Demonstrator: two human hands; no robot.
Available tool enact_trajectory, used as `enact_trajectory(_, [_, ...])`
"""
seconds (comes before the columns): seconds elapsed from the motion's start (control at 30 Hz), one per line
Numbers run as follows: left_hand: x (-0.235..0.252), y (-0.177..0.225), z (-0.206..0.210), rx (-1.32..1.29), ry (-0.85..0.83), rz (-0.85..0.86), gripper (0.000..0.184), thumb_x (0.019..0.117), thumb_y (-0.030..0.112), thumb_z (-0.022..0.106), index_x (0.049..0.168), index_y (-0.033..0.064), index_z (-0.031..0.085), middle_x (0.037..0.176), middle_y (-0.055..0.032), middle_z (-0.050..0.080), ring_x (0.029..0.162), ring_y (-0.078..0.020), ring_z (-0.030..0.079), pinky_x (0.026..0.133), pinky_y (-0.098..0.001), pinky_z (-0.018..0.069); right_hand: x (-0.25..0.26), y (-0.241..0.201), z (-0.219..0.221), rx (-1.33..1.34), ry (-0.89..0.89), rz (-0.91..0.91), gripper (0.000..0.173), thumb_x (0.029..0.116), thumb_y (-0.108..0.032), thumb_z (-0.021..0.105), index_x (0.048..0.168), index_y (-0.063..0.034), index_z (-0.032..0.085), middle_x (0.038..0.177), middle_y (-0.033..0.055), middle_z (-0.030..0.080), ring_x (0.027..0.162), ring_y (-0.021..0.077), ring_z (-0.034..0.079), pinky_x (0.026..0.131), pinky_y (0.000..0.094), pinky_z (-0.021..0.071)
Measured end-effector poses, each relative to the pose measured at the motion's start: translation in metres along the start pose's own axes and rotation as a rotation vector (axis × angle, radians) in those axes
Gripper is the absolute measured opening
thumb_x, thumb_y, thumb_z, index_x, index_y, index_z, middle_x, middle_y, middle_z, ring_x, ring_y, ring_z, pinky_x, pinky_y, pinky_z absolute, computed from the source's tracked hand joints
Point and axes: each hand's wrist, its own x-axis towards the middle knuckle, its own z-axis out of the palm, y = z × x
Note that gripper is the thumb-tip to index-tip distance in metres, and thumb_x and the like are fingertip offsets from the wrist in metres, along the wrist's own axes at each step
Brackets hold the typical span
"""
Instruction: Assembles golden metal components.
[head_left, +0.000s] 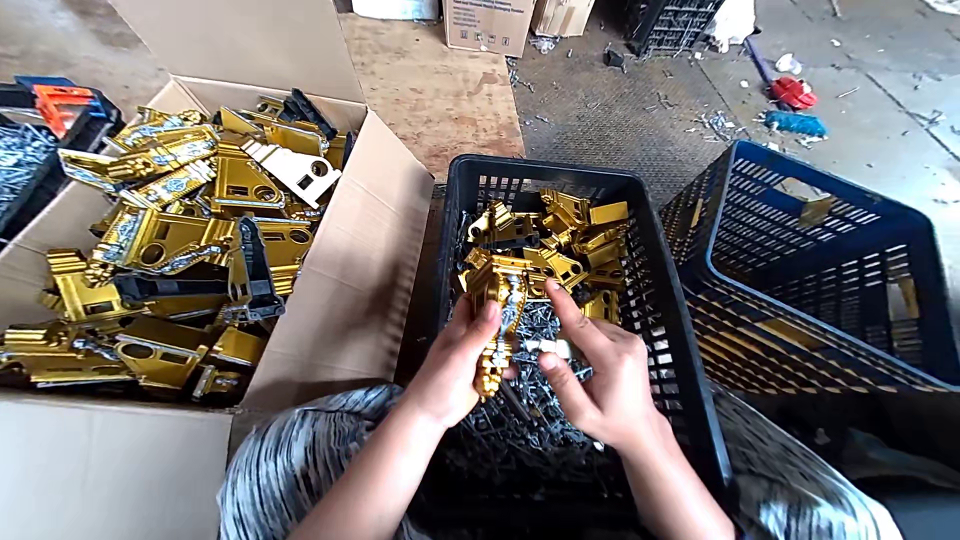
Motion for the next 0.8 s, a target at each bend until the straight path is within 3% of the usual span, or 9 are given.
enact_trajectory(0.17, [-0.005,0.0,0.008,0.034,0.009,-0.001,0.042,0.1033,0.037,0.057,0.137,0.017,0.043,0.101,-0.0061,0.066,0.081,-0.0119,0.069,0.067,-0.0241,0.0596,-0.001,0.006,0.01,-0.16,0.017,-0.071,0.071,0.1013,-0.052,0.047,0.152,-0.0018,0.048,0.061,-0.0001,0.058,0.054,0.012,0.051,0.053,0.0322,0.042])
enact_trajectory(0.43, [-0.006,0.001,0.012,0.135,0.059,0.066,0.036,0.1047,0.031,0.055,0.133,0.0124,0.044,0.095,-0.0041,0.065,0.073,-0.0089,0.066,0.061,-0.0204,0.0572,0.005,0.009,0.016,-0.266,0.11,-0.138,0.063,0.1021,-0.05,0.044,0.145,-0.0047,0.058,0.058,0.0003,0.058,0.052,0.0147,0.047,0.053,0.0334,0.0365])
enact_trajectory(0.6, [-0.009,-0.002,0.014,0.128,0.068,0.006,0.034,0.105,0.027,0.053,0.134,0.0121,0.042,0.094,-0.0034,0.062,0.073,-0.0086,0.064,0.06,-0.0199,0.0548,0.014,0.018,0.01,-0.283,0.197,-0.089,0.059,0.1011,-0.041,0.044,0.144,-0.0037,0.058,0.059,0.003,0.059,0.051,0.0179,0.05,0.05,0.0363,0.0381])
enact_trajectory(0.7, [-0.009,-0.002,0.016,0.116,0.103,0.003,0.031,0.1059,0.027,0.051,0.132,0.0122,0.044,0.091,-0.0033,0.061,0.072,-0.0087,0.063,0.059,-0.0198,0.0542,0.015,0.019,0.005,-0.257,0.144,-0.089,0.064,0.0997,-0.044,0.046,0.148,-0.002,0.052,0.06,0.0022,0.058,0.052,0.0163,0.049,0.05,0.0358,0.0383])
enact_trajectory(0.8, [-0.008,-0.001,0.016,0.141,0.12,0.029,0.033,0.1064,0.028,0.05,0.134,0.0116,0.044,0.093,-0.0046,0.064,0.072,-0.0093,0.065,0.06,-0.0209,0.0561,0.008,0.017,0.011,-0.247,0.098,-0.152,0.066,0.0989,-0.048,0.046,0.147,-0.0035,0.055,0.058,0.0003,0.058,0.05,0.0146,0.048,0.05,0.0345,0.0374])
